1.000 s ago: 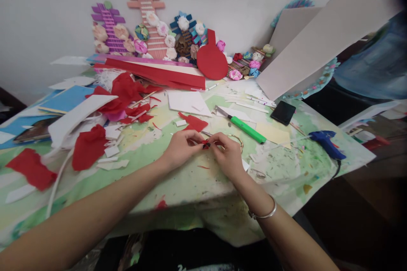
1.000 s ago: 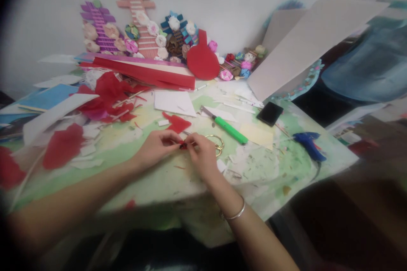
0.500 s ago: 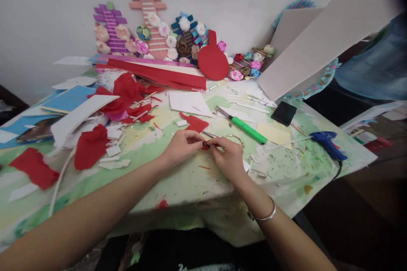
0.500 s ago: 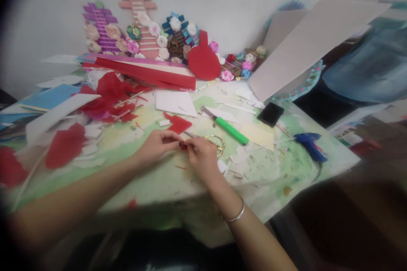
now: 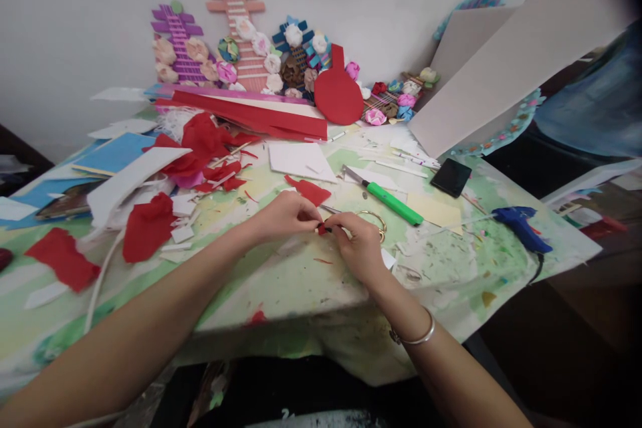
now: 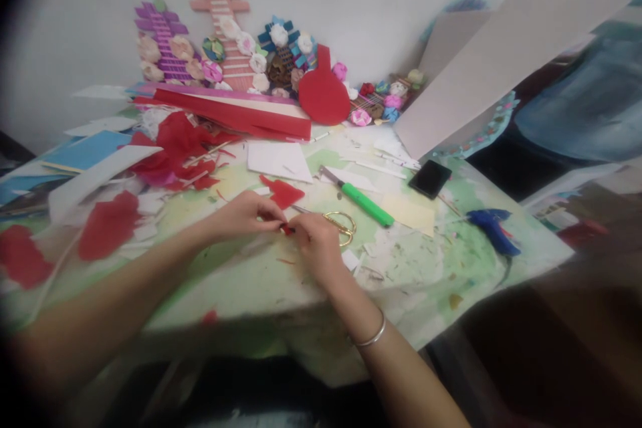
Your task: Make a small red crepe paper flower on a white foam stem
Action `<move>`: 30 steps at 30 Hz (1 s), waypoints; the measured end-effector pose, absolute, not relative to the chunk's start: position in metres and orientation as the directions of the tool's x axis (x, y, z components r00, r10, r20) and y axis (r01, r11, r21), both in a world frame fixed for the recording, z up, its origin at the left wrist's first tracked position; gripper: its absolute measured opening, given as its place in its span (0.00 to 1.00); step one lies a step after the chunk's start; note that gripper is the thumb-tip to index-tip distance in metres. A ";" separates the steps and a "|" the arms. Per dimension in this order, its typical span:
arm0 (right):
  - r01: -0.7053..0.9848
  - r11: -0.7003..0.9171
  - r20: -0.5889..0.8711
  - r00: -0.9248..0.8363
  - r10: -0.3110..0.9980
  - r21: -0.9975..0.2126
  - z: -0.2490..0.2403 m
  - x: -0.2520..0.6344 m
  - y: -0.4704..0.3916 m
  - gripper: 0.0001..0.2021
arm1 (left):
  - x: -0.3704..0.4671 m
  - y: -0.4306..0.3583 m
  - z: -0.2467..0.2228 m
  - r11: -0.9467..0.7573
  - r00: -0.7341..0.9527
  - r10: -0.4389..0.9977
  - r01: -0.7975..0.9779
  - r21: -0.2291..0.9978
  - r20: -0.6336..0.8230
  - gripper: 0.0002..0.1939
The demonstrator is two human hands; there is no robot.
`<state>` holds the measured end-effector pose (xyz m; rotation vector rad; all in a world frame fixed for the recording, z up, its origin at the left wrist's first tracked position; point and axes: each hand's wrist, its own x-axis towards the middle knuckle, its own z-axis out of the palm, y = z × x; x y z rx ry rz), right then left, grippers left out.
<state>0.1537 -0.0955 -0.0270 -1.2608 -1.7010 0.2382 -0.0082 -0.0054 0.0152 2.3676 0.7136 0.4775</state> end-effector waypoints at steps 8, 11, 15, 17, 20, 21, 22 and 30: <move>0.624 0.461 0.582 -0.011 0.813 -0.631 -0.026 0.153 -0.095 0.11 | -0.008 -0.006 0.014 -0.695 0.781 0.590 0.363 0.621 0.203 0.08; 0.622 0.458 0.586 0.001 0.810 -0.634 -0.029 0.154 -0.094 0.11 | -0.007 -0.006 0.010 -0.708 0.783 0.580 0.351 0.613 0.222 0.08; 0.619 0.443 0.581 0.025 0.814 -0.648 -0.032 0.155 -0.094 0.12 | -0.005 -0.008 0.005 -0.748 0.776 0.568 0.348 0.565 0.275 0.09; 0.625 0.433 0.576 0.032 0.817 -0.650 -0.032 0.155 -0.094 0.11 | -0.004 -0.010 0.005 -0.767 0.769 0.567 0.362 0.530 0.296 0.08; 0.632 0.396 0.540 0.043 0.841 -0.666 -0.031 0.156 -0.094 0.10 | -0.002 -0.013 0.005 -0.774 0.759 0.572 0.375 0.510 0.310 0.07; 0.627 0.383 0.526 0.051 0.849 -0.679 -0.031 0.157 -0.094 0.10 | -0.002 -0.014 0.005 -0.773 0.754 0.576 0.377 0.510 0.316 0.07; 0.618 0.373 0.514 0.060 0.856 -0.692 -0.030 0.157 -0.094 0.10 | -0.001 -0.015 0.005 -0.771 0.748 0.581 0.379 0.512 0.322 0.06; 0.641 0.405 0.562 0.049 0.826 -0.652 -0.030 0.157 -0.094 0.11 | 0.000 -0.017 0.001 -0.760 0.719 0.598 0.366 0.537 0.355 0.04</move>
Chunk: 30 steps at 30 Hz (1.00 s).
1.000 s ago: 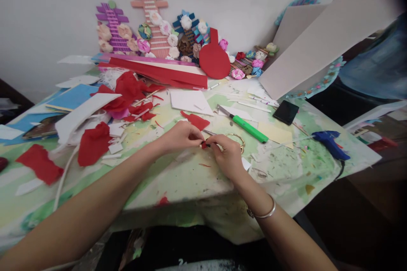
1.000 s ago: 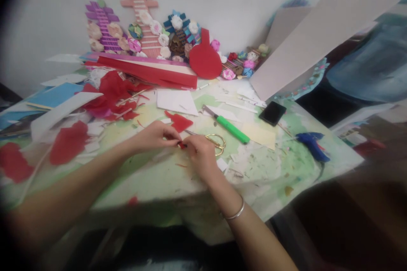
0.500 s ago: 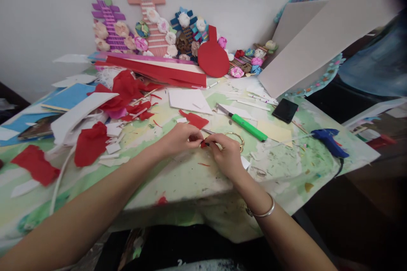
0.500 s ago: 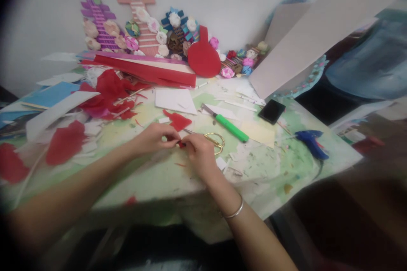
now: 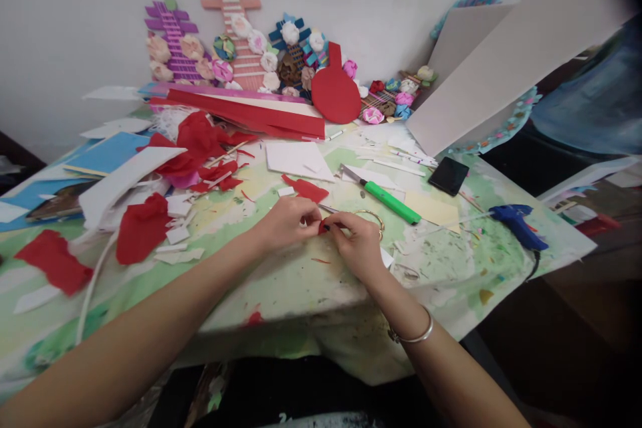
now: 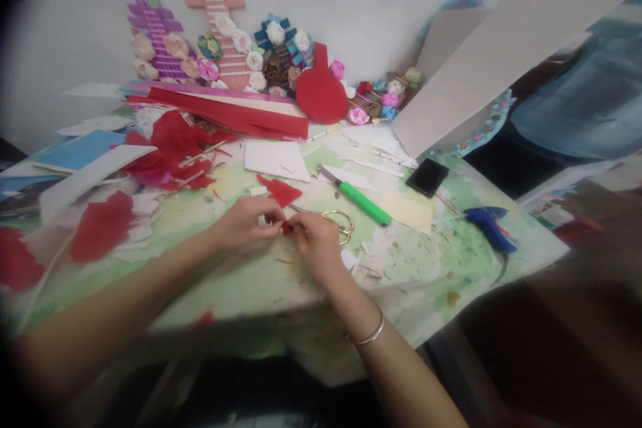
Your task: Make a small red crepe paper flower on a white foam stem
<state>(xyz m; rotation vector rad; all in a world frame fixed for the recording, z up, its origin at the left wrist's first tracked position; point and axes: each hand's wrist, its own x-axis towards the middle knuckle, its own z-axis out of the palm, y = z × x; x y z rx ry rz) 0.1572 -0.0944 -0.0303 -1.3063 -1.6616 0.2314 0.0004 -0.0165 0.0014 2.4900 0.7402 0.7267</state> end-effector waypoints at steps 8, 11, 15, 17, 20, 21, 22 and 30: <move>0.726 0.499 0.689 -0.048 0.723 -0.473 -0.031 0.154 -0.095 0.12 | -0.001 -0.015 -0.001 -0.726 0.714 0.612 0.338 0.599 0.339 0.05; 0.741 0.501 0.711 -0.046 0.702 -0.447 -0.033 0.153 -0.095 0.12 | -0.001 -0.015 -0.001 -0.725 0.719 0.608 0.331 0.604 0.336 0.06; 0.769 0.466 0.711 -0.022 0.703 -0.438 -0.033 0.152 -0.095 0.11 | -0.001 -0.017 0.001 -0.730 0.723 0.593 0.296 0.616 0.355 0.07; 0.782 0.441 0.699 -0.009 0.715 -0.440 -0.033 0.152 -0.095 0.09 | -0.002 -0.017 0.001 -0.723 0.730 0.587 0.278 0.633 0.351 0.07; 0.786 0.418 0.685 0.010 0.728 -0.456 -0.033 0.152 -0.096 0.08 | -0.002 -0.017 0.002 -0.705 0.743 0.588 0.277 0.653 0.319 0.06; 0.784 0.416 0.683 0.013 0.730 -0.460 -0.033 0.152 -0.096 0.08 | -0.002 -0.016 0.001 -0.695 0.746 0.592 0.281 0.661 0.305 0.05; 0.783 0.415 0.681 0.015 0.732 -0.463 -0.033 0.152 -0.096 0.08 | -0.002 -0.016 0.001 -0.683 0.748 0.597 0.285 0.673 0.290 0.05; 0.776 0.407 0.675 0.032 0.737 -0.482 -0.034 0.152 -0.096 0.07 | 0.001 -0.016 -0.001 -0.551 0.706 0.674 0.286 0.784 0.216 0.07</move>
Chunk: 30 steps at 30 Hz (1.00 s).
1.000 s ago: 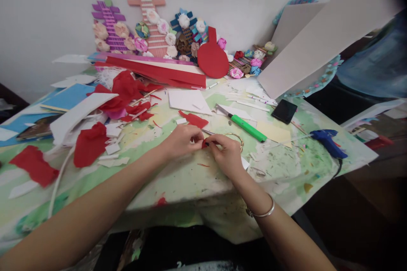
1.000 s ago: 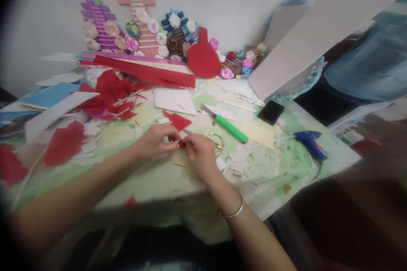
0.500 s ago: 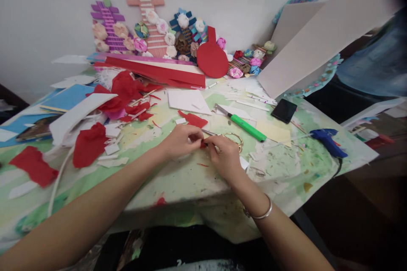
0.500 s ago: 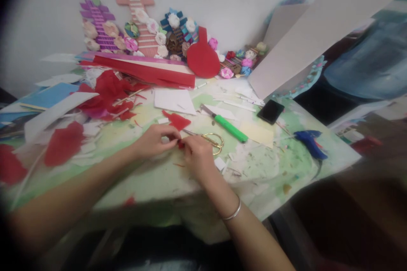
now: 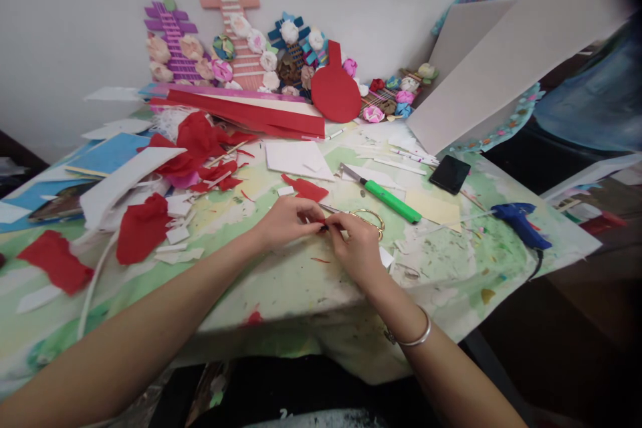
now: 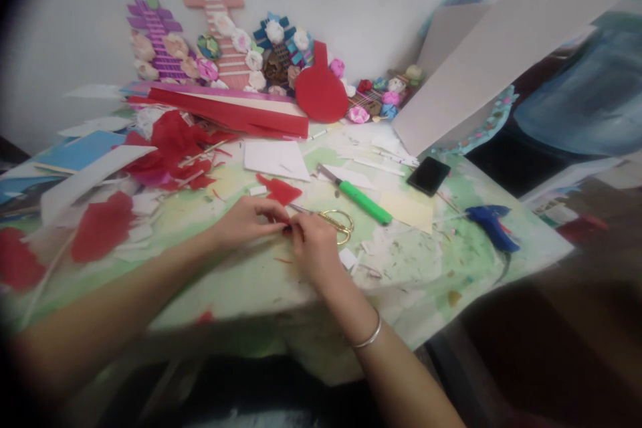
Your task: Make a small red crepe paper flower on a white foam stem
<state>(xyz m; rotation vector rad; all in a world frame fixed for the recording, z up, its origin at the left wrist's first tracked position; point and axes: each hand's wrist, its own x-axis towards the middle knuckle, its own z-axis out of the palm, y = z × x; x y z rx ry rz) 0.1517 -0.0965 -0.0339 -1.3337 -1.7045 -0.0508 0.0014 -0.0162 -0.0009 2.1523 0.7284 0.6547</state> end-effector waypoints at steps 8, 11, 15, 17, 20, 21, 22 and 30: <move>0.699 0.344 0.561 0.099 0.822 -0.627 -0.034 0.151 -0.097 0.06 | 0.000 -0.013 0.001 -0.439 0.706 0.698 0.282 0.853 0.125 0.09; 0.672 0.341 0.534 0.096 0.840 -0.658 -0.034 0.151 -0.097 0.06 | -0.001 -0.010 0.000 -0.390 0.705 0.704 0.290 0.874 0.081 0.09; 0.661 0.345 0.523 0.085 0.848 -0.666 -0.034 0.150 -0.098 0.06 | -0.002 -0.009 0.002 -0.409 0.692 0.718 0.330 0.851 0.077 0.09; 0.662 0.347 0.522 0.079 0.849 -0.664 -0.034 0.150 -0.098 0.06 | -0.002 -0.009 0.003 -0.477 0.705 0.699 0.337 0.811 0.119 0.09; 0.662 0.360 0.530 0.066 0.845 -0.657 -0.032 0.150 -0.099 0.05 | -0.002 -0.011 0.005 -0.566 0.721 0.669 0.341 0.750 0.177 0.08; 0.655 0.363 0.529 0.067 0.846 -0.663 -0.031 0.149 -0.100 0.05 | -0.002 -0.011 0.005 -0.582 0.722 0.665 0.341 0.738 0.191 0.08; 0.640 0.365 0.525 0.072 0.848 -0.676 -0.030 0.149 -0.100 0.04 | -0.002 -0.012 0.005 -0.595 0.723 0.661 0.339 0.729 0.203 0.08; 0.311 0.203 0.258 0.149 0.955 -0.928 -0.029 0.154 -0.096 0.02 | 0.001 -0.015 0.002 -0.769 0.747 0.552 0.285 0.572 0.370 0.06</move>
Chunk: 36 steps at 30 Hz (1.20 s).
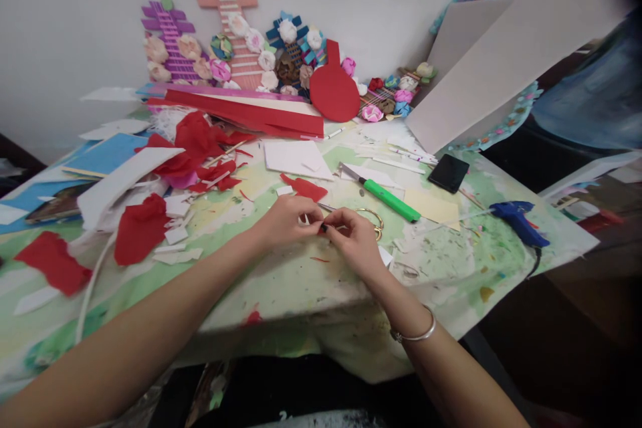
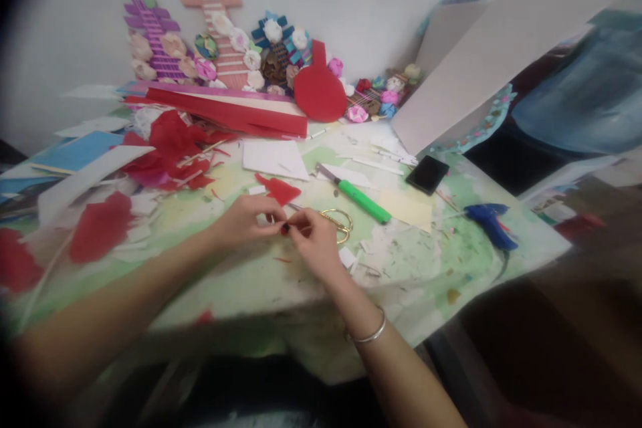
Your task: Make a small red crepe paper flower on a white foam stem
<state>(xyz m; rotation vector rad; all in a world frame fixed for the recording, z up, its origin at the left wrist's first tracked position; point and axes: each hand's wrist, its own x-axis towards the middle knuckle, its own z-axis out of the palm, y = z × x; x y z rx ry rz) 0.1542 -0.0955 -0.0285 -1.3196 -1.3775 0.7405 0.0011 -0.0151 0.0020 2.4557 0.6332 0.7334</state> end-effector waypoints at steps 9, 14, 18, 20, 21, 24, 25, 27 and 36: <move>-0.049 0.045 0.037 0.158 0.987 -0.998 -0.024 0.155 -0.088 0.04 | 0.000 -0.020 0.003 -0.796 0.769 0.501 0.229 0.561 0.396 0.06; -0.046 0.040 0.032 0.159 0.987 -0.998 -0.023 0.155 -0.085 0.04 | -0.002 -0.016 -0.003 -0.435 0.732 0.661 0.194 0.879 0.166 0.05; -0.045 0.043 0.035 0.159 0.987 -0.998 -0.024 0.156 -0.084 0.04 | -0.003 -0.013 -0.006 -0.280 0.696 0.716 0.204 0.938 0.063 0.07; -0.045 0.049 0.042 0.160 0.986 -0.998 -0.024 0.156 -0.084 0.04 | -0.003 -0.012 -0.005 -0.253 0.687 0.726 0.203 0.946 0.047 0.07; -0.044 0.052 0.044 0.159 0.986 -0.998 -0.024 0.156 -0.085 0.04 | -0.003 -0.012 -0.005 -0.235 0.689 0.724 0.194 0.953 0.038 0.07; -0.045 0.055 0.047 0.162 0.986 -0.997 -0.024 0.156 -0.085 0.04 | -0.002 -0.012 -0.003 -0.164 0.710 0.704 0.154 0.974 0.006 0.06; -0.048 0.053 0.045 0.164 0.985 -0.997 -0.024 0.155 -0.086 0.04 | -0.001 -0.013 -0.003 -0.132 0.709 0.705 0.144 0.981 -0.009 0.05; -0.054 0.050 0.040 0.168 0.985 -0.997 -0.023 0.154 -0.087 0.04 | 0.001 -0.016 -0.002 -0.067 0.687 0.725 0.134 0.989 -0.044 0.04; -0.068 0.049 0.037 0.159 0.987 -0.996 -0.023 0.152 -0.088 0.04 | 0.009 -0.028 0.000 -0.039 0.553 0.832 0.151 0.988 -0.052 0.05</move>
